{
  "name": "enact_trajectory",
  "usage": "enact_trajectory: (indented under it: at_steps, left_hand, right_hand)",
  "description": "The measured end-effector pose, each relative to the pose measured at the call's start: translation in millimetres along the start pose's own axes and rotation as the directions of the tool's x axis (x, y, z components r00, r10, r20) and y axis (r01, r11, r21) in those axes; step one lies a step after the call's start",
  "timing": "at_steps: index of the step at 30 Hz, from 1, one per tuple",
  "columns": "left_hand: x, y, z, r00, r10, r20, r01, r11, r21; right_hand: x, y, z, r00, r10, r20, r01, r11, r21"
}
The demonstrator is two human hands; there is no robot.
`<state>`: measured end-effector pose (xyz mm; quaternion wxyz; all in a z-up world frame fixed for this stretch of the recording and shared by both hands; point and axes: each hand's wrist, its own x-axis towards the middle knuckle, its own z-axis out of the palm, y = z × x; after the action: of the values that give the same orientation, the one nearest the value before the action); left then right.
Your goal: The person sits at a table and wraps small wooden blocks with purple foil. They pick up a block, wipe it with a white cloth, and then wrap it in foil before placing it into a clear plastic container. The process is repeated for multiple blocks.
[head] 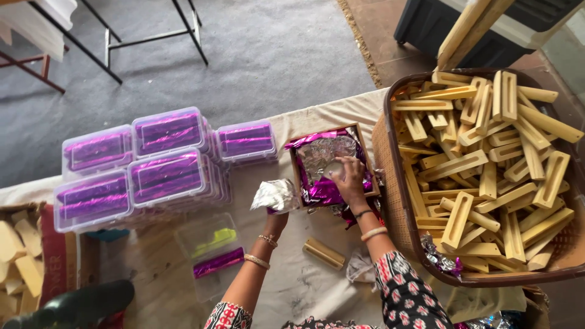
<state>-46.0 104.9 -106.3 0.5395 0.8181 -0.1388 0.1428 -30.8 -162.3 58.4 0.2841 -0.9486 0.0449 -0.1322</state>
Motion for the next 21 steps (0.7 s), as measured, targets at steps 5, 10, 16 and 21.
enact_trajectory:
  at_steps: [5,10,16,21]
  left_hand:
    - [-17.7,86.2,-49.9,0.899,-0.331,0.286,0.402,0.883,-0.243]
    - [-36.1,167.8,-102.0,0.582,-0.5,0.642,0.662,0.75,-0.016]
    - [-78.4,152.9,-139.2,0.403,-0.565,0.72,0.695,0.7,0.161]
    - [-95.2,126.3,-149.8,0.849,-0.449,0.277,0.465,0.885,0.008]
  right_hand:
    - [-49.7,-79.3,-45.1,0.927,-0.308,0.214,0.043,0.653,0.756]
    - [-97.6,-104.5,-56.4,0.719,-0.523,0.458,-0.159,0.518,0.84]
    - [-181.1,-23.8,6.6,0.509,-0.462,0.726,-0.63,0.376,0.68]
    - [-236.2,27.8,41.9,0.696,0.051,0.716,-0.677,0.38,0.631]
